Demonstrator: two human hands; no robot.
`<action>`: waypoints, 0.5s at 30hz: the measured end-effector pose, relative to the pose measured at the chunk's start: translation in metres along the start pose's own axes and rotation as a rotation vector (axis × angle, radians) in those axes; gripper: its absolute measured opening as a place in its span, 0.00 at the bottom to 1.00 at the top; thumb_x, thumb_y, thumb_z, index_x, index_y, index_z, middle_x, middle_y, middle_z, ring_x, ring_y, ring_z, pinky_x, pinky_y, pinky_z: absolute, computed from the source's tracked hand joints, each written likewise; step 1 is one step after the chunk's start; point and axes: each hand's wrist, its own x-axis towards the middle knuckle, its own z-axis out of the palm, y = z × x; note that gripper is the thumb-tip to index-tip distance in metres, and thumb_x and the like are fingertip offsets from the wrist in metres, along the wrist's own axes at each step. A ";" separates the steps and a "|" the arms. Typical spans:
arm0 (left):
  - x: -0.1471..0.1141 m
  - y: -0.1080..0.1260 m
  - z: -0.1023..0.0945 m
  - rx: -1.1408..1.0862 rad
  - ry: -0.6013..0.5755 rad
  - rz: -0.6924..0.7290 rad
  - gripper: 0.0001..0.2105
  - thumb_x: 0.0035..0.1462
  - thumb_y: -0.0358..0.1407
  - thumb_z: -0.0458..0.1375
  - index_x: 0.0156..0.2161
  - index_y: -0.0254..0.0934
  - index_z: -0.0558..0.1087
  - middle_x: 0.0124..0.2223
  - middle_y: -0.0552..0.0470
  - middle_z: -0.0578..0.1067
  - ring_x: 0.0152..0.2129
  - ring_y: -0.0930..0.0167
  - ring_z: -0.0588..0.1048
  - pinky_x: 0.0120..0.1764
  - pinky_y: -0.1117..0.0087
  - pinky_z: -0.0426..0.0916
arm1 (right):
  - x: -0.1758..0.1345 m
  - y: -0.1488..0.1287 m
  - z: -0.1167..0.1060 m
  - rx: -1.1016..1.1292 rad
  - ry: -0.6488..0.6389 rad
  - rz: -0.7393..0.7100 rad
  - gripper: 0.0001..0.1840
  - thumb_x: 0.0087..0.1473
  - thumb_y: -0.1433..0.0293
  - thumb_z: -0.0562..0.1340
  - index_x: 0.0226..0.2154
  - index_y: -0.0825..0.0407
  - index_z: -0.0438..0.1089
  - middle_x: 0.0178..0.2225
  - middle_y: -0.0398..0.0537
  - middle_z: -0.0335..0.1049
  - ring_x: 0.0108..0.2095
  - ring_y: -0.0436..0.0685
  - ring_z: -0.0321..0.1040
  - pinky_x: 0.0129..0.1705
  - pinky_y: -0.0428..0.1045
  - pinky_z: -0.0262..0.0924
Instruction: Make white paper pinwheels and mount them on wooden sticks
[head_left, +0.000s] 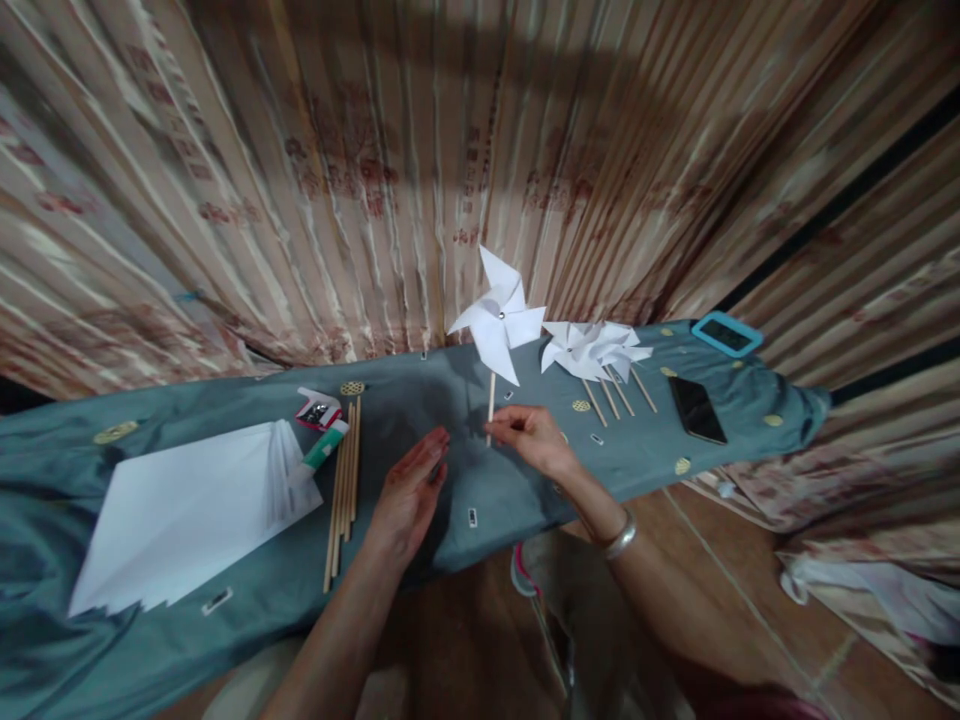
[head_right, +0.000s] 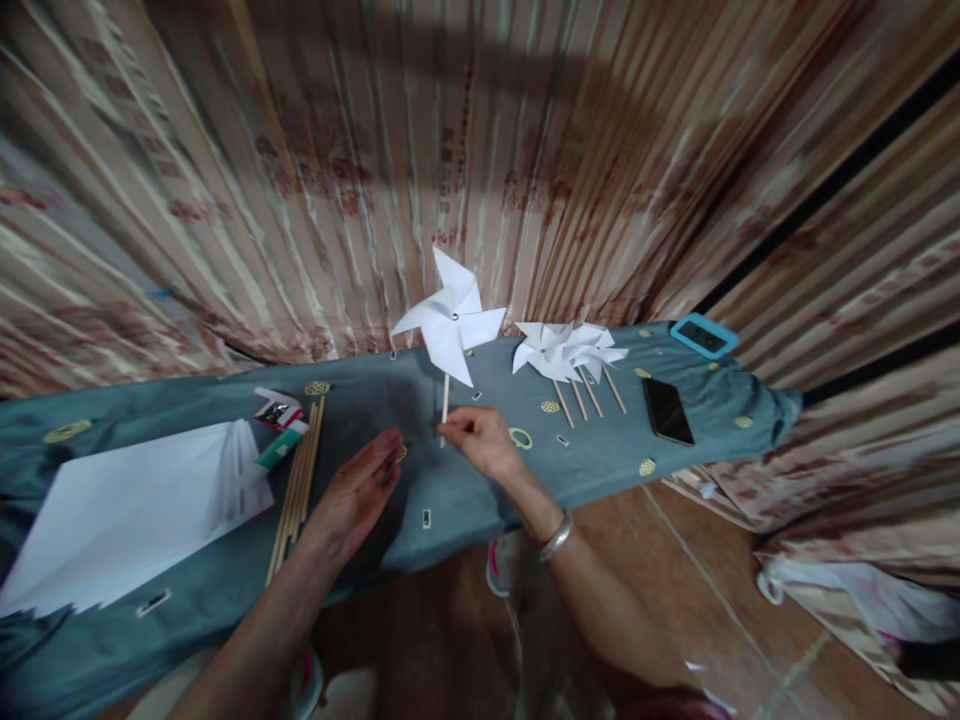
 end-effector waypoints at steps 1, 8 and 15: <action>-0.001 0.001 0.000 0.009 0.000 0.002 0.16 0.36 0.33 0.74 0.35 0.36 0.82 0.42 0.49 0.81 0.38 0.74 0.75 0.39 0.76 0.64 | 0.003 0.004 -0.012 -0.080 0.029 0.022 0.17 0.42 0.55 0.67 0.26 0.53 0.73 0.20 0.41 0.71 0.21 0.48 0.62 0.25 0.44 0.55; -0.007 0.004 -0.004 0.049 -0.008 0.009 0.20 0.32 0.36 0.76 0.36 0.37 0.82 0.44 0.47 0.81 0.43 0.70 0.75 0.40 0.74 0.64 | 0.014 0.034 -0.096 -0.391 0.140 0.173 0.09 0.45 0.64 0.65 0.22 0.53 0.72 0.19 0.42 0.70 0.20 0.49 0.63 0.23 0.44 0.55; -0.010 0.003 -0.005 0.077 -0.014 0.005 0.21 0.31 0.39 0.77 0.36 0.37 0.82 0.44 0.47 0.81 0.45 0.69 0.75 0.42 0.74 0.63 | 0.031 0.042 -0.143 -0.643 0.167 0.342 0.06 0.47 0.70 0.65 0.22 0.53 0.75 0.16 0.42 0.70 0.22 0.50 0.68 0.26 0.43 0.57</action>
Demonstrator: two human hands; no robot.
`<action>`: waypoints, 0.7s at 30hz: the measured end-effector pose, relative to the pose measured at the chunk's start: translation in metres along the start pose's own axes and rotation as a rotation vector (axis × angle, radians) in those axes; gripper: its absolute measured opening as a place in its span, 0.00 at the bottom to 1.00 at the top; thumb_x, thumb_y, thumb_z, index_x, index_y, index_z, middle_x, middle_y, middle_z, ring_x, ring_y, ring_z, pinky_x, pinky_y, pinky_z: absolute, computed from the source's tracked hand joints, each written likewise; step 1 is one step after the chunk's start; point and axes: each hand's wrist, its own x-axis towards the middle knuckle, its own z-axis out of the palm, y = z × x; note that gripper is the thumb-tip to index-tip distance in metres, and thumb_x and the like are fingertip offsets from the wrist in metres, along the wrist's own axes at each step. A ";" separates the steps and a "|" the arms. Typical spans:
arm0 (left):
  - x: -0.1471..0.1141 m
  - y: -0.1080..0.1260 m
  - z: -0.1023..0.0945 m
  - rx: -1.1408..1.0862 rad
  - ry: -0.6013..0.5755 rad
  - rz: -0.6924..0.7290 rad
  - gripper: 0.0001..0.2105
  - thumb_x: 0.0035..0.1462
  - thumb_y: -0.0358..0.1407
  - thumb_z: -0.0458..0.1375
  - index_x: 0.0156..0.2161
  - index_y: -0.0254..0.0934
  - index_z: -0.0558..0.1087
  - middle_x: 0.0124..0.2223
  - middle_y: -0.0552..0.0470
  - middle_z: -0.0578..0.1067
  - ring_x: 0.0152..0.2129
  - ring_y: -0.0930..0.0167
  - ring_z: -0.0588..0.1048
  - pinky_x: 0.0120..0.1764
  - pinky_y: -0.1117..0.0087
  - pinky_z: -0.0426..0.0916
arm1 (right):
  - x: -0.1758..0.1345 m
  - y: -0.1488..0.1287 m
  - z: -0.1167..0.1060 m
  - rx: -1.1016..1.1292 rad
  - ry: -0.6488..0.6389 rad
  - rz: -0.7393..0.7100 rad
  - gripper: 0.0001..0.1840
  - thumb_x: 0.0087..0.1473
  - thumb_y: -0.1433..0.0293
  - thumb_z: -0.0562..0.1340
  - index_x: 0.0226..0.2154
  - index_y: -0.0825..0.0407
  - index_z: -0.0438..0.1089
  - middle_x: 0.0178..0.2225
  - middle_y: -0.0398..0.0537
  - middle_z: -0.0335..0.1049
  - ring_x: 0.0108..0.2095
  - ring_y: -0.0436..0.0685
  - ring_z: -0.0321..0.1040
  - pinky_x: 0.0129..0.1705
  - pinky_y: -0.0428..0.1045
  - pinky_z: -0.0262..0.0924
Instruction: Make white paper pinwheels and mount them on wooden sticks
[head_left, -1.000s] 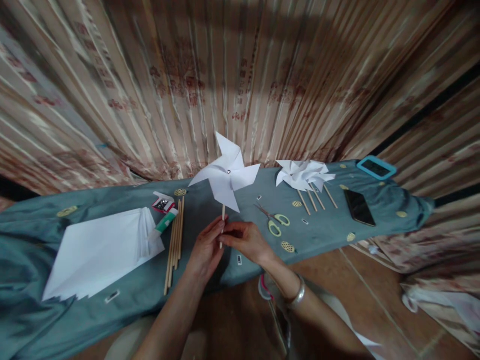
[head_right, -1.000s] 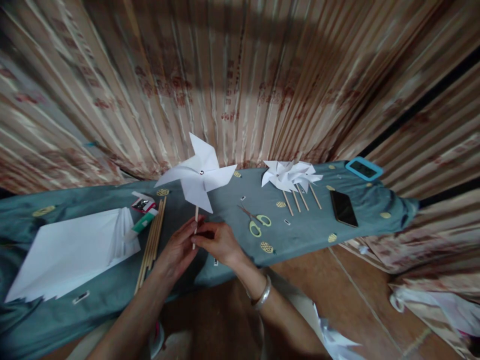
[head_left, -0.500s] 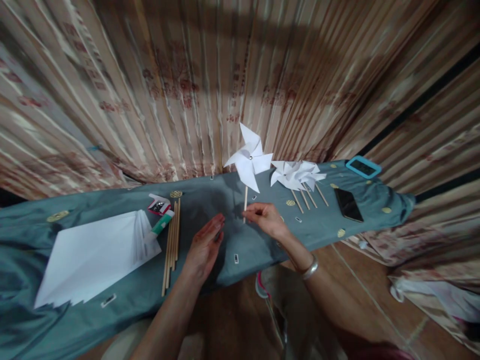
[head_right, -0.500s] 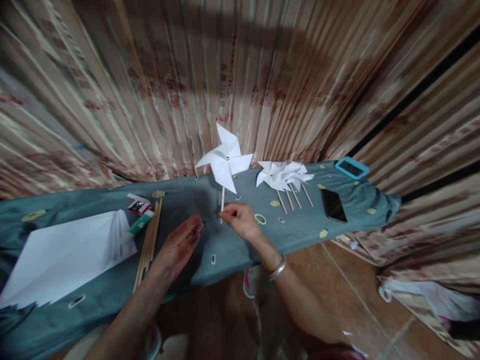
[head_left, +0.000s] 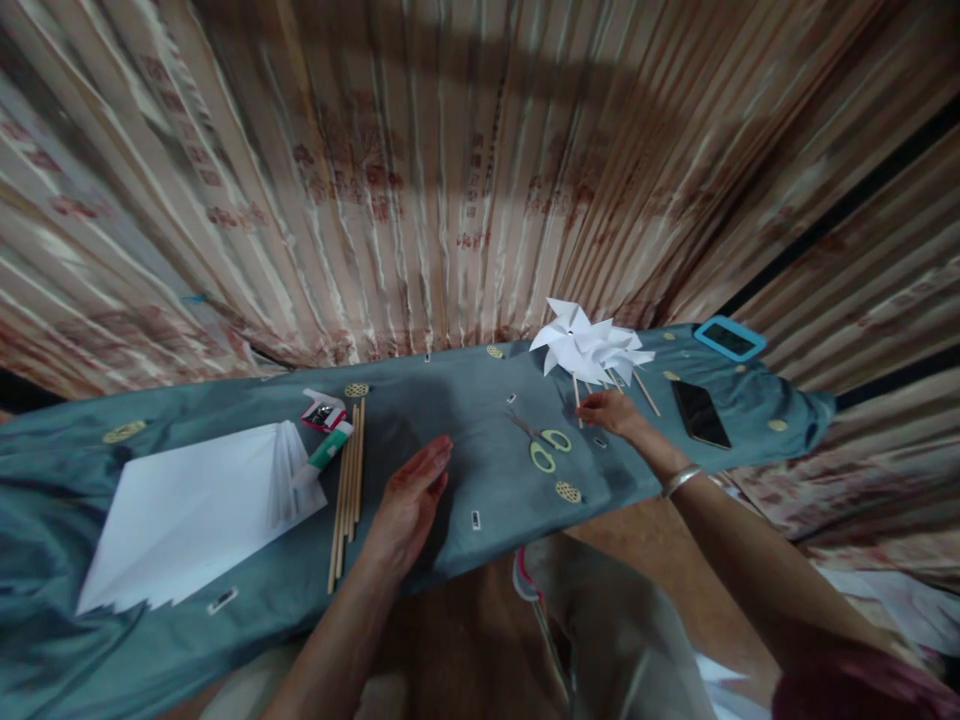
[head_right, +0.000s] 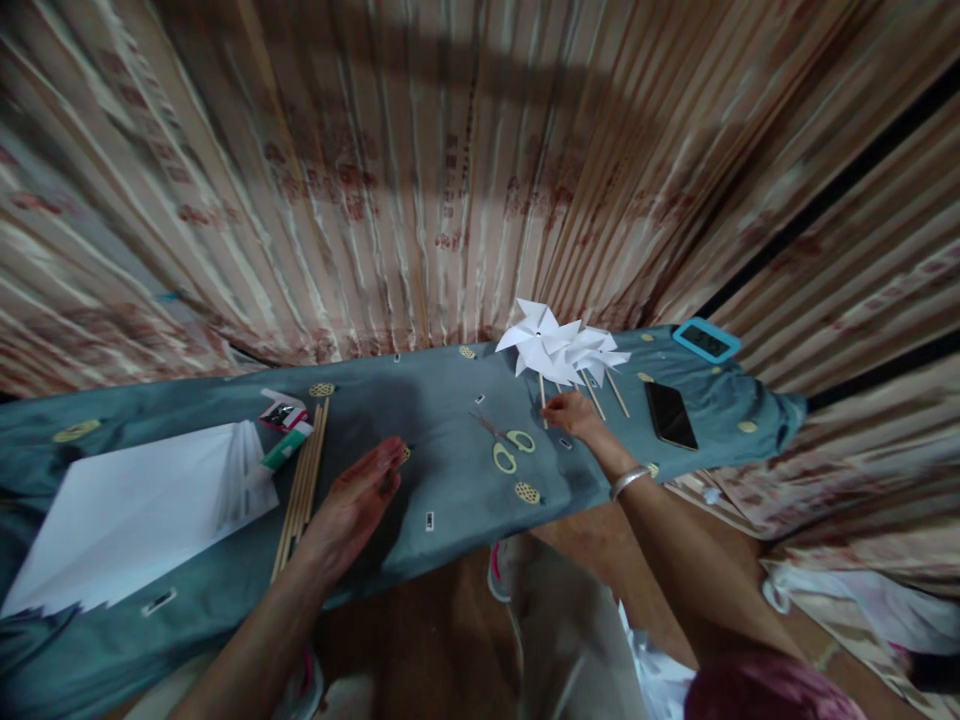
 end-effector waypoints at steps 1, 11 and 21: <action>0.000 0.000 0.000 -0.001 -0.001 0.000 0.21 0.31 0.39 0.77 0.36 0.37 0.82 0.44 0.48 0.81 0.44 0.70 0.75 0.42 0.74 0.63 | 0.003 0.001 -0.002 -0.023 -0.005 0.014 0.06 0.47 0.70 0.65 0.22 0.53 0.75 0.16 0.42 0.70 0.22 0.51 0.68 0.26 0.44 0.57; 0.002 -0.002 -0.002 0.005 0.010 0.006 0.22 0.30 0.38 0.77 0.36 0.37 0.82 0.43 0.47 0.81 0.42 0.70 0.76 0.40 0.73 0.63 | 0.018 0.012 -0.008 -0.138 -0.096 0.071 0.13 0.49 0.68 0.66 0.17 0.54 0.73 0.15 0.43 0.68 0.18 0.49 0.62 0.24 0.45 0.56; 0.001 -0.001 -0.006 0.024 0.032 -0.003 0.24 0.27 0.41 0.77 0.36 0.37 0.82 0.45 0.45 0.81 0.48 0.64 0.74 0.43 0.72 0.63 | 0.025 0.018 -0.009 -0.204 -0.162 0.031 0.15 0.47 0.65 0.66 0.14 0.53 0.71 0.15 0.45 0.69 0.20 0.50 0.65 0.24 0.44 0.57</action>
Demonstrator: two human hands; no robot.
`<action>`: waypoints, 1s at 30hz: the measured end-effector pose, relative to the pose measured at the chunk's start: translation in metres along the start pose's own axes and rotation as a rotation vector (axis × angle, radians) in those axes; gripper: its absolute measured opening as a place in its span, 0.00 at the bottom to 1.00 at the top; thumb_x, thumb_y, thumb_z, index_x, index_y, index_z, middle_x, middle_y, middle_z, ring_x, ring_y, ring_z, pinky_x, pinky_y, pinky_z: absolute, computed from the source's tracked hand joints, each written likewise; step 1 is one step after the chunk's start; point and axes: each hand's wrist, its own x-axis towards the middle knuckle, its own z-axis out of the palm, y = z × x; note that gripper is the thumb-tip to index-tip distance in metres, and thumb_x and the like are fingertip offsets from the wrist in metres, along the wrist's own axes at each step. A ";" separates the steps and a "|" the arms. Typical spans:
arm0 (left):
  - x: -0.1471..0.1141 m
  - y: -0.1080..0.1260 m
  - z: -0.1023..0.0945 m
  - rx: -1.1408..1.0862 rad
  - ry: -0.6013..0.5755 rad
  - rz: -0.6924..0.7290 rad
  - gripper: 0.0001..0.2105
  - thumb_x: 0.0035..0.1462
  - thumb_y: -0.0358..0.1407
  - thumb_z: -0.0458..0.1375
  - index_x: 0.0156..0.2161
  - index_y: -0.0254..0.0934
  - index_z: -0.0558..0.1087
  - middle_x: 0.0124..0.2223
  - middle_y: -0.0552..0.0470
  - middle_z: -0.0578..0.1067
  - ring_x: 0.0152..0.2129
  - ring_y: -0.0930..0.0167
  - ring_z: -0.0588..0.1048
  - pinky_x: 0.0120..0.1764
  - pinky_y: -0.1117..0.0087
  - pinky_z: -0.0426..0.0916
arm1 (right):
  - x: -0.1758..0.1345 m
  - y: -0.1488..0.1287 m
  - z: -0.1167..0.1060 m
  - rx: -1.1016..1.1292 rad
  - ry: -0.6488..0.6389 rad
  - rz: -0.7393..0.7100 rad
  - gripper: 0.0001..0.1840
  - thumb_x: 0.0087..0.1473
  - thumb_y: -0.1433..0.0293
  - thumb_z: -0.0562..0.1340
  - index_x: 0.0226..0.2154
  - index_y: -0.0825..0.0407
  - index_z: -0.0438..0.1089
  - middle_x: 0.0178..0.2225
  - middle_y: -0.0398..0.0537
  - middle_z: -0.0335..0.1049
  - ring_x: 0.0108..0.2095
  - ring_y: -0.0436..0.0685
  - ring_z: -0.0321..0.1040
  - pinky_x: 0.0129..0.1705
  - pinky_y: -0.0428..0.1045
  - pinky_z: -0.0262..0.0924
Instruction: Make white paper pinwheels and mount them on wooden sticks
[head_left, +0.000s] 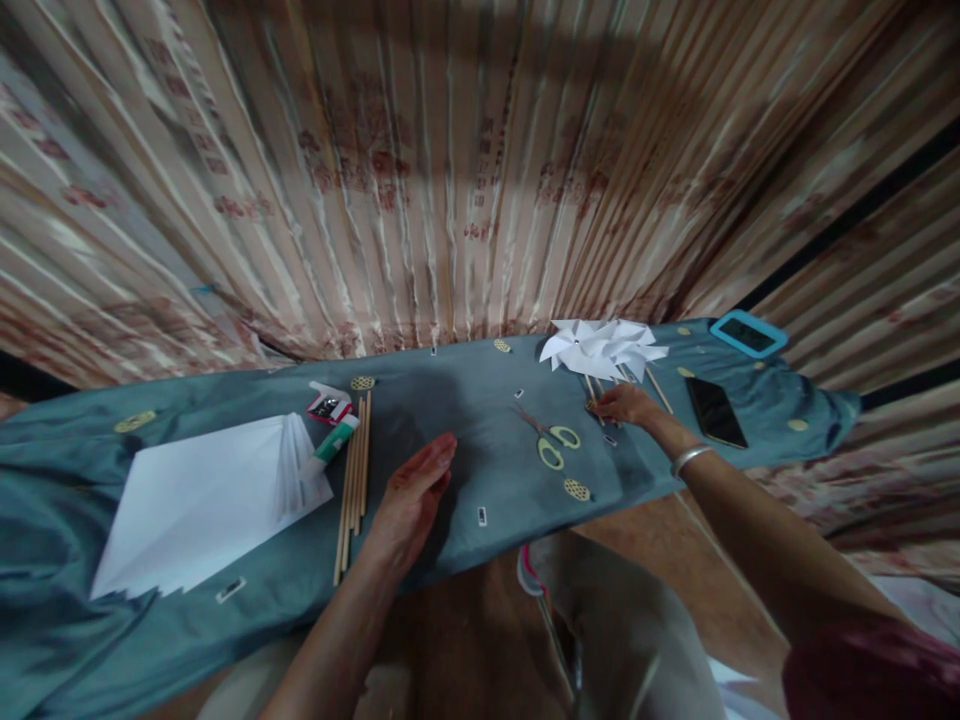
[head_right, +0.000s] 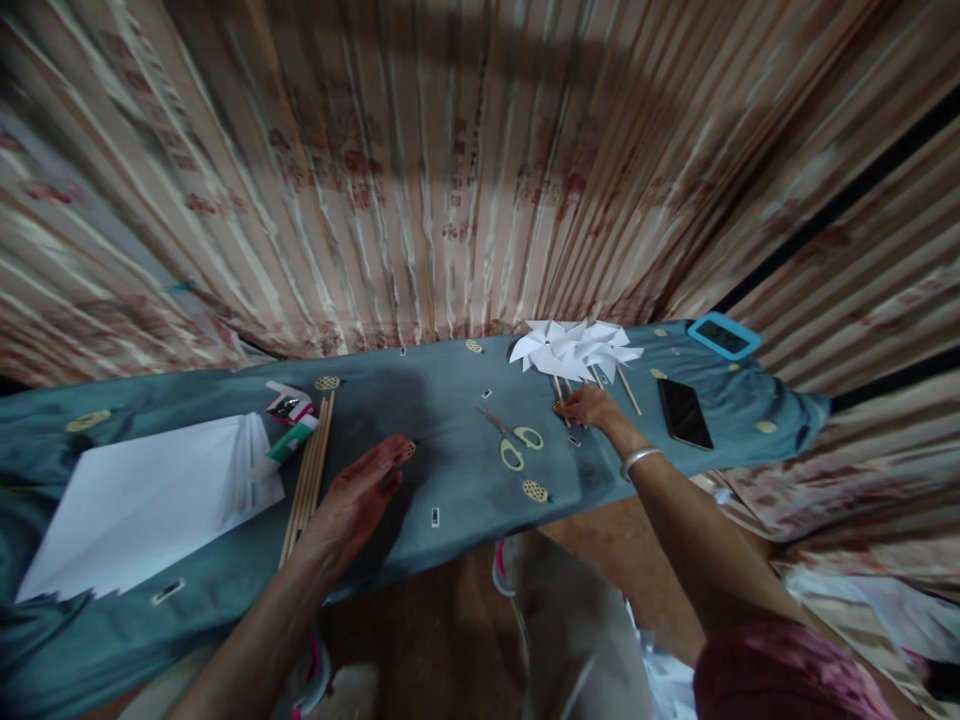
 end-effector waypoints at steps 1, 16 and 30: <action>-0.001 0.000 0.000 0.000 0.004 -0.003 0.25 0.26 0.41 0.78 0.36 0.37 0.82 0.45 0.45 0.81 0.48 0.64 0.74 0.43 0.72 0.63 | 0.001 0.000 0.000 -0.011 -0.003 -0.001 0.15 0.46 0.64 0.67 0.14 0.53 0.71 0.15 0.45 0.69 0.20 0.50 0.65 0.25 0.44 0.58; -0.007 0.010 -0.012 0.004 0.050 0.051 0.23 0.26 0.39 0.77 0.34 0.36 0.82 0.42 0.46 0.82 0.45 0.66 0.76 0.45 0.71 0.64 | -0.007 -0.015 -0.007 -0.232 0.090 0.039 0.18 0.50 0.66 0.66 0.13 0.52 0.70 0.16 0.46 0.70 0.21 0.53 0.69 0.27 0.47 0.59; -0.017 0.035 -0.058 -0.054 0.190 0.218 0.17 0.36 0.35 0.74 0.36 0.37 0.81 0.43 0.49 0.81 0.39 0.73 0.77 0.40 0.77 0.66 | -0.119 -0.199 0.128 0.232 -0.026 -0.688 0.09 0.57 0.73 0.60 0.38 0.51 0.77 0.37 0.47 0.80 0.37 0.55 0.76 0.39 0.47 0.63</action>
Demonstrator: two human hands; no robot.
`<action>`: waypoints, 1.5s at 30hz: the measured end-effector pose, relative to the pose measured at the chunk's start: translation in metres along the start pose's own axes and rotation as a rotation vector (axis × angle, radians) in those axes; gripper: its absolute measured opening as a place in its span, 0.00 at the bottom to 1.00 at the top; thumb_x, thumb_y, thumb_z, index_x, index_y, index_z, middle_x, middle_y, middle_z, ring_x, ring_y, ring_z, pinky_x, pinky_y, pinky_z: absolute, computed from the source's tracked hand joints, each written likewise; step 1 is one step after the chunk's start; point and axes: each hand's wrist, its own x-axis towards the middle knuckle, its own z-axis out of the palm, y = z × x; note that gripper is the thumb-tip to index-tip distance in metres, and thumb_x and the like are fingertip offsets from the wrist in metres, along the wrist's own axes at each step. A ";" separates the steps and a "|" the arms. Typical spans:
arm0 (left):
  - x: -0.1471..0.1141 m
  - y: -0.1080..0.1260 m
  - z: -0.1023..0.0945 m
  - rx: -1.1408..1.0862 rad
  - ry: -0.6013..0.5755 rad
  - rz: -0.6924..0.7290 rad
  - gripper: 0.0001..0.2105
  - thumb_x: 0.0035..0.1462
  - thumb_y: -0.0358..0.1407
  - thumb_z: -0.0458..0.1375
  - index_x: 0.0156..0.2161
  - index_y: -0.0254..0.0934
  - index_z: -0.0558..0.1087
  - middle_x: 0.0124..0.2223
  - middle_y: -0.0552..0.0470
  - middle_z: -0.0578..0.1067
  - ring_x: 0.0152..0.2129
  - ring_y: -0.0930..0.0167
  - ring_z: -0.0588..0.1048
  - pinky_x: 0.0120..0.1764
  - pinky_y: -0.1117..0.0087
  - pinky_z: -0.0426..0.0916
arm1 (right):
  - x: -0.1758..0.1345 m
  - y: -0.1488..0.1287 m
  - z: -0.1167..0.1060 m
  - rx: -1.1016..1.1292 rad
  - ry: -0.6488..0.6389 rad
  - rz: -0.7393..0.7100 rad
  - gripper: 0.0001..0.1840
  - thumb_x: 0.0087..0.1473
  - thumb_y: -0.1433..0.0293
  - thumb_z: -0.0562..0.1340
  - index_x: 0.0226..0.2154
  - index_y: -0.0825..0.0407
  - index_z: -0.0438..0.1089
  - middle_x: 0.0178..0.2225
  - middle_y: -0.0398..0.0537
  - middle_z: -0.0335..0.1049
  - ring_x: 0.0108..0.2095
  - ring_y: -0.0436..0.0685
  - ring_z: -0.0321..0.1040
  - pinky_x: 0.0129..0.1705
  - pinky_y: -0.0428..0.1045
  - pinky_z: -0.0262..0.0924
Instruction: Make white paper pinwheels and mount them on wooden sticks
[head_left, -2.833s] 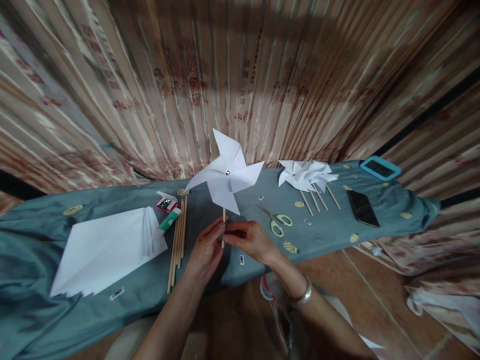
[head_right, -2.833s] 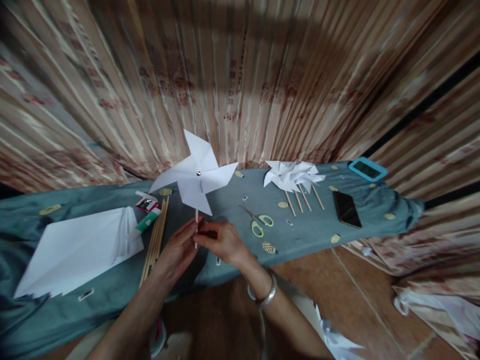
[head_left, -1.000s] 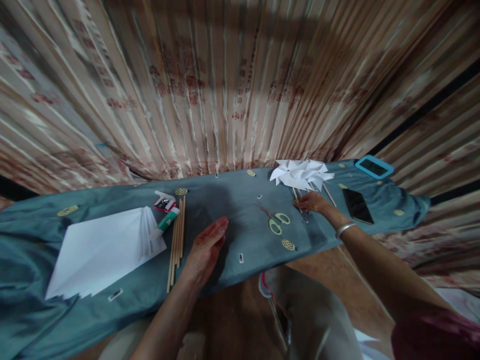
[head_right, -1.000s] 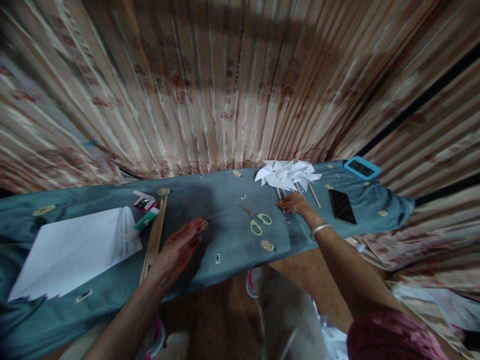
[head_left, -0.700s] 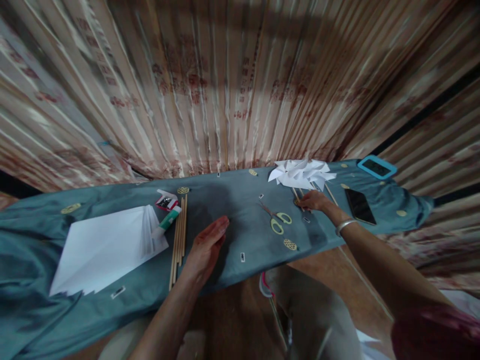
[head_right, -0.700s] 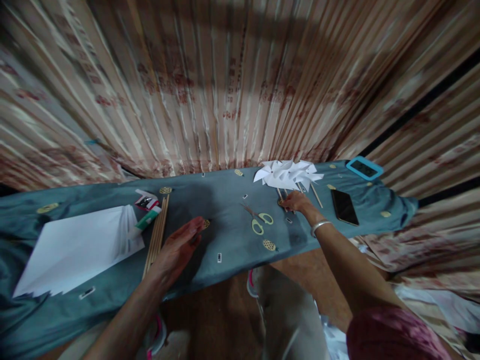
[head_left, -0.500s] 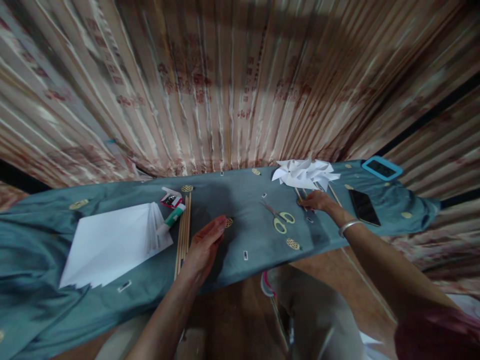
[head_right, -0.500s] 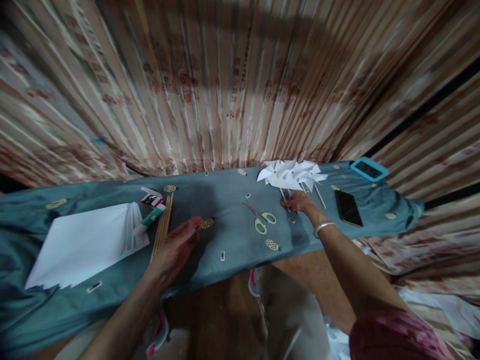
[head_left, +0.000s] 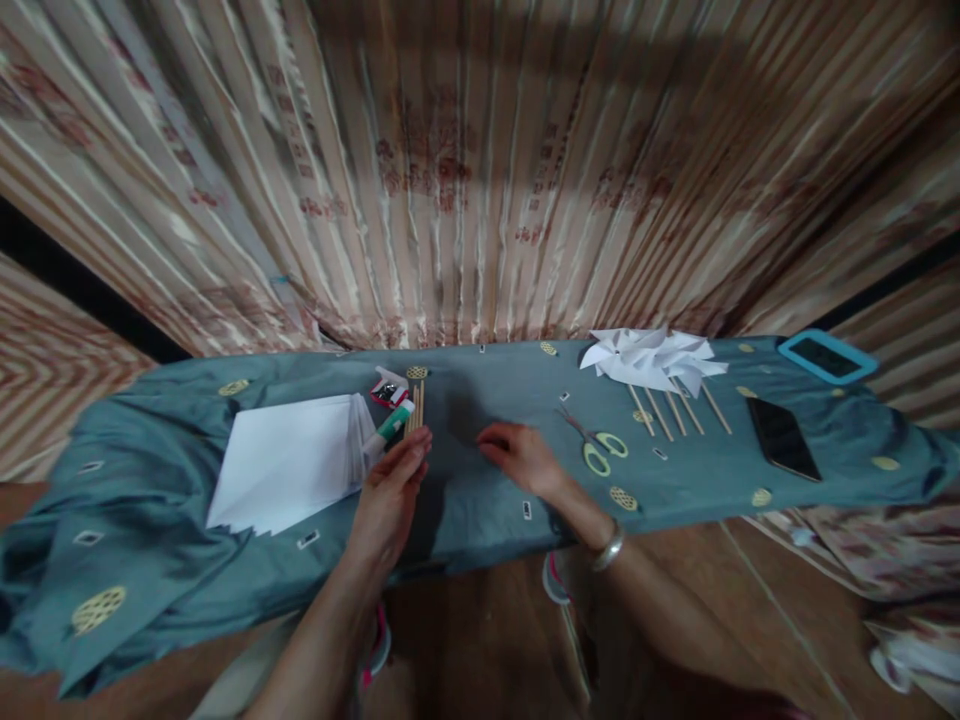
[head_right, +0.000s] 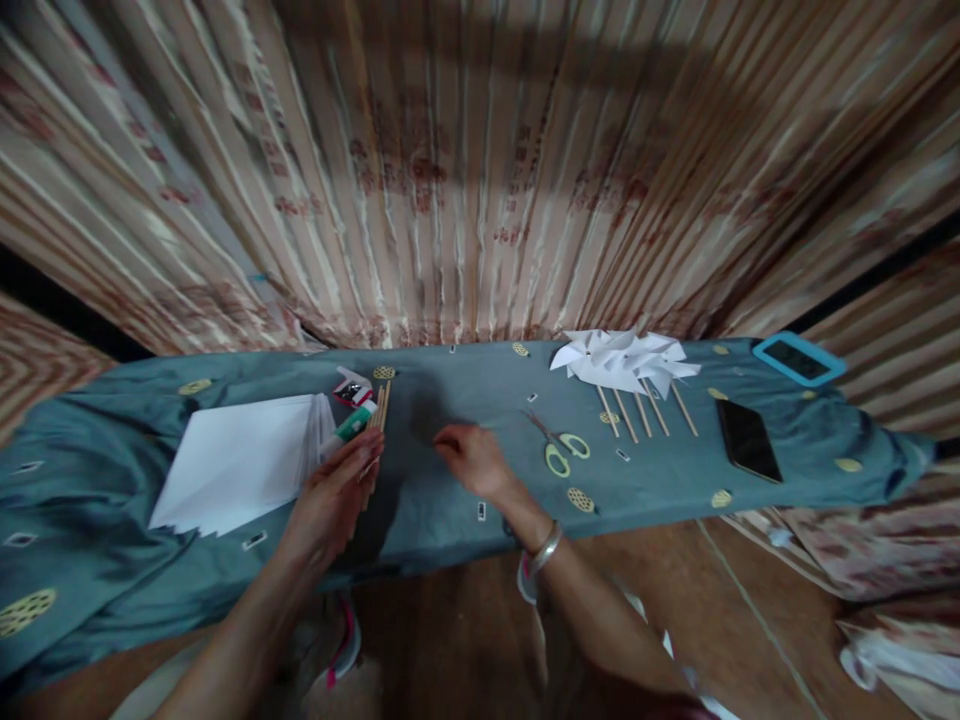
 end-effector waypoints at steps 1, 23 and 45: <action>0.000 -0.001 -0.003 -0.009 0.009 0.005 0.16 0.37 0.35 0.74 0.36 0.38 0.81 0.42 0.50 0.81 0.39 0.73 0.77 0.40 0.77 0.66 | 0.005 -0.010 0.015 0.051 0.005 -0.016 0.09 0.56 0.74 0.61 0.38 0.51 0.77 0.38 0.48 0.80 0.38 0.55 0.76 0.41 0.47 0.63; -0.006 -0.016 -0.035 0.040 0.082 -0.023 0.22 0.43 0.36 0.67 0.47 0.38 0.73 0.55 0.45 0.75 0.56 0.63 0.71 0.63 0.60 0.58 | 0.035 -0.045 0.079 -0.055 0.116 0.082 0.13 0.55 0.71 0.63 0.44 0.51 0.70 0.34 0.44 0.79 0.36 0.55 0.76 0.39 0.47 0.63; 0.015 0.050 -0.137 1.529 0.017 0.732 0.16 0.52 0.35 0.59 0.46 0.36 0.79 0.52 0.41 0.77 0.50 0.57 0.73 0.54 0.53 0.69 | 0.031 -0.045 0.083 -0.026 0.096 0.025 0.10 0.56 0.74 0.60 0.42 0.52 0.71 0.35 0.47 0.78 0.35 0.55 0.74 0.39 0.49 0.63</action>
